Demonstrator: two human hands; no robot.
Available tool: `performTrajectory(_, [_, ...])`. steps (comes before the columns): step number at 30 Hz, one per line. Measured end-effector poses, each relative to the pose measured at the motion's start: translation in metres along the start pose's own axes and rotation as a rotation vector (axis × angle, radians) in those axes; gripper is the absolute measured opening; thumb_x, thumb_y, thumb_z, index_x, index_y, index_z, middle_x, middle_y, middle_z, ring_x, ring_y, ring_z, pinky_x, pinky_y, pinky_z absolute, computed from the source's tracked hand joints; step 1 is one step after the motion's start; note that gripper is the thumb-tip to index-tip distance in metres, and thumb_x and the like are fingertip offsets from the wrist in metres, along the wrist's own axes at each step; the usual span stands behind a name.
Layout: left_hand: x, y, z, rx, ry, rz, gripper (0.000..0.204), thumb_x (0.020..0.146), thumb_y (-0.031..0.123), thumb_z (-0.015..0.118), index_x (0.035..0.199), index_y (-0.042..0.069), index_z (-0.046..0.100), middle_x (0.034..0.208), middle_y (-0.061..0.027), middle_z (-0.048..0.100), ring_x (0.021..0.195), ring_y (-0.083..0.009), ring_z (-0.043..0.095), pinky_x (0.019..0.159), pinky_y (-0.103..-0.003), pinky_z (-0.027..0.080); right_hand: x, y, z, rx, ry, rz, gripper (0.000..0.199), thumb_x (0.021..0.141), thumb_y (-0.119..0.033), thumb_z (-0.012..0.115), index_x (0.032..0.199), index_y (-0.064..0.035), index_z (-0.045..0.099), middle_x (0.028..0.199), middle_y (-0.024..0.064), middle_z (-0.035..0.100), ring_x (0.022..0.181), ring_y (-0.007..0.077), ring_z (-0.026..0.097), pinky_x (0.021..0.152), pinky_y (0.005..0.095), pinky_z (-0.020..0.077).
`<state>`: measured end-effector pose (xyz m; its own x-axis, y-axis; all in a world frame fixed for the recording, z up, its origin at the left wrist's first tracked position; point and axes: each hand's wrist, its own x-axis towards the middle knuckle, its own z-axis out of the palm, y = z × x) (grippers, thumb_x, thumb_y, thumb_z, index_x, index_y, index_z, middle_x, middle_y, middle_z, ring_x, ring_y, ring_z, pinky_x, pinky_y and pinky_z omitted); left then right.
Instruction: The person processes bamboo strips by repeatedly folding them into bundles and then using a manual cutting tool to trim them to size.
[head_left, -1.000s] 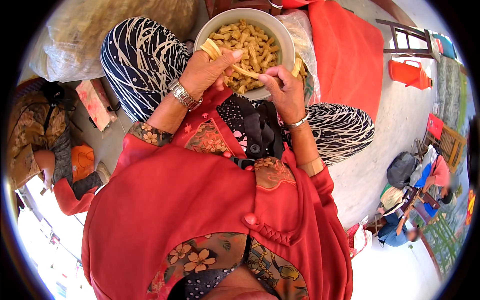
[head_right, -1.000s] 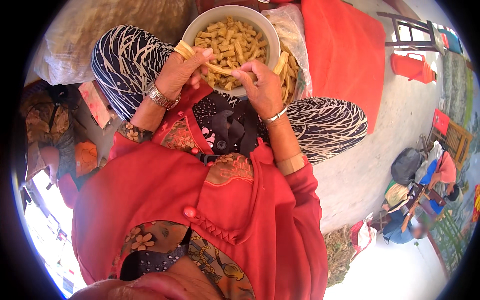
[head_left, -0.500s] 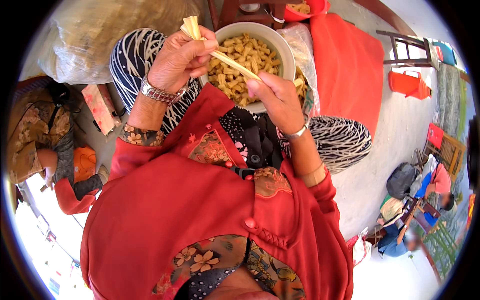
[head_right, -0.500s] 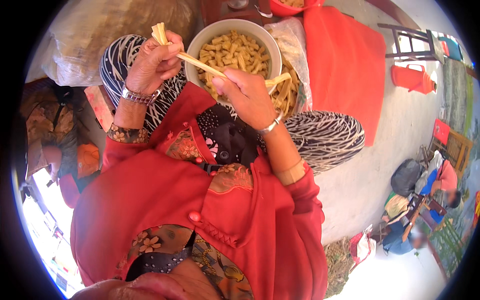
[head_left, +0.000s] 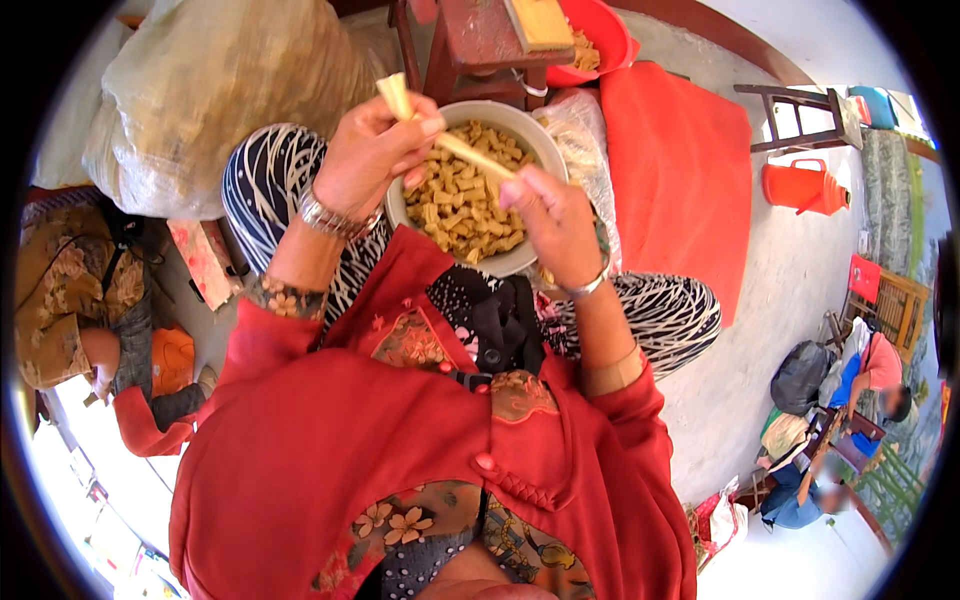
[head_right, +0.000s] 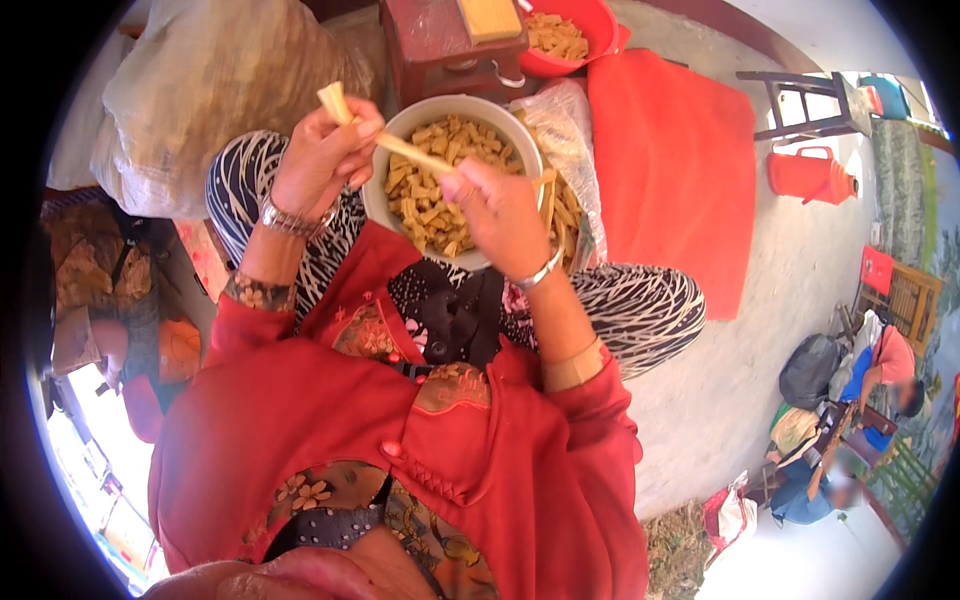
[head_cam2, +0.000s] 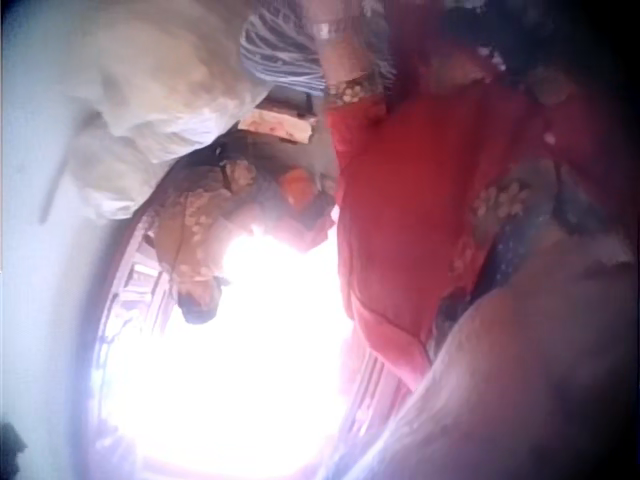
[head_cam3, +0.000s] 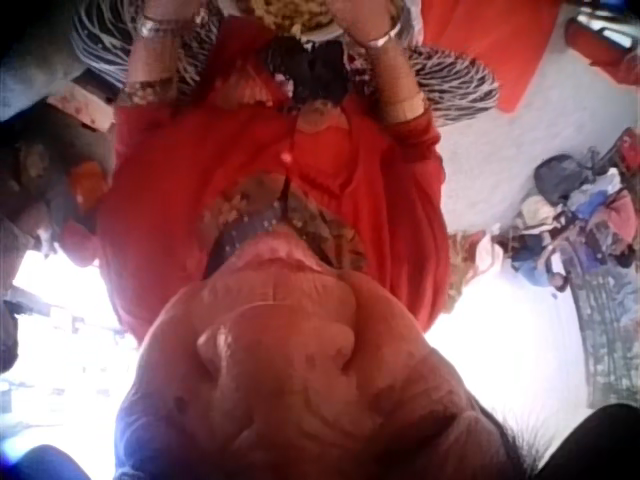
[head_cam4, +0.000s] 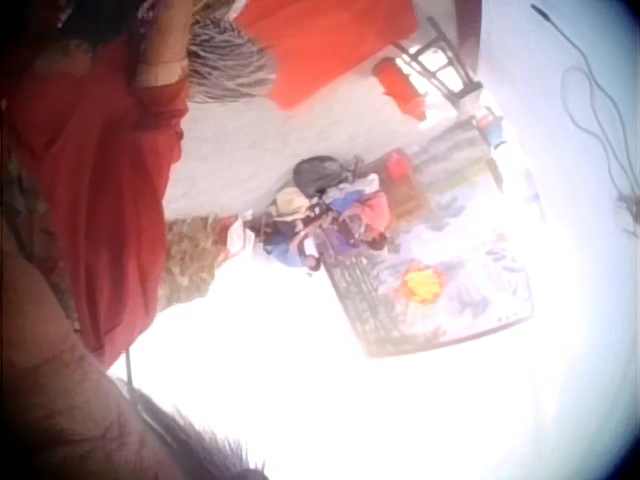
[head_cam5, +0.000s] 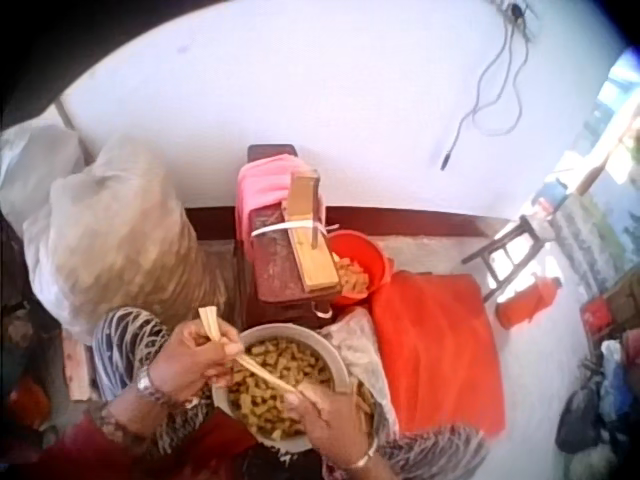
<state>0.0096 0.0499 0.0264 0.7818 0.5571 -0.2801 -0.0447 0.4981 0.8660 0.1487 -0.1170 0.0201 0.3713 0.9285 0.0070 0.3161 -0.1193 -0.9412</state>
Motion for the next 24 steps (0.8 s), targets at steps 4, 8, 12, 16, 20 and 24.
performTrajectory(4, [0.017,0.018,-0.003,-0.041,-0.01,0.054,0.007,0.086,0.007,0.059,0.091,0.002,0.06,0.065,0.0017,0.05,0.047,-0.0027,0.038,0.044,-0.021,0.04,0.029,-0.009,-0.019,-0.234,0.064,-0.125,0.029,0.093,-0.026,0.052,0.075,-0.0029,0.055,0.059,0.0068,0.048,0.054,0.0152,0.047,0.053,0.0279,0.0393])
performTrajectory(8, [0.057,0.054,0.02,0.089,-0.033,0.201,0.011,0.085,0.011,0.061,0.09,0.002,0.061,0.064,0.0021,0.051,0.045,-0.003,0.038,0.045,-0.021,0.041,0.077,-0.021,-0.053,-0.438,0.21,-0.277,0.028,0.091,-0.028,0.053,0.075,-0.0047,0.053,0.059,0.0127,0.05,0.054,0.0298,0.05,0.05,0.0371,0.0404])
performTrajectory(12, [0.108,0.068,0.028,0.129,0.008,0.295,0.011,0.087,0.014,0.06,0.093,0.004,0.06,0.065,0.0027,0.05,0.046,-0.0029,0.035,0.044,-0.02,0.037,0.124,-0.021,-0.082,-0.716,0.352,-0.38,0.03,0.089,-0.031,0.055,0.073,-0.0064,0.051,0.06,0.0151,0.052,0.055,0.0365,0.053,0.048,0.0428,0.0408])
performTrajectory(16, [0.142,0.078,0.039,0.081,-0.03,0.309,0.016,0.08,0.017,0.061,0.074,0.002,0.064,0.058,-0.0031,0.059,0.045,-0.0115,0.053,0.041,-0.025,0.043,0.155,-0.017,-0.101,-0.788,0.435,-0.474,0.026,0.093,-0.032,0.051,0.082,-0.0087,0.057,0.059,0.0117,0.053,0.055,0.0317,0.053,0.05,0.038,0.0424])
performTrajectory(20, [0.15,0.059,0.045,0.686,0.355,0.242,0.015,0.08,0.016,0.06,0.073,0.003,0.063,0.059,-0.0026,0.058,0.047,-0.0107,0.054,0.042,-0.025,0.042,0.168,0.02,-0.093,-1.035,0.268,-0.22,0.025,0.089,-0.034,0.05,0.083,-0.0115,0.06,0.067,0.0137,0.061,0.067,0.0351,0.061,0.059,0.0456,0.048])
performTrajectory(24, [0.124,0.042,0.027,0.623,0.248,0.26,0.017,0.085,0.019,0.064,0.092,0.004,0.06,0.066,0.0007,0.054,0.045,-0.003,0.041,0.041,-0.018,0.035,0.132,0.049,-0.085,-0.788,0.326,-0.234,0.031,0.092,-0.033,0.049,0.079,-0.0059,0.057,0.066,0.0154,0.059,0.064,0.0335,0.06,0.057,0.0417,0.0466])
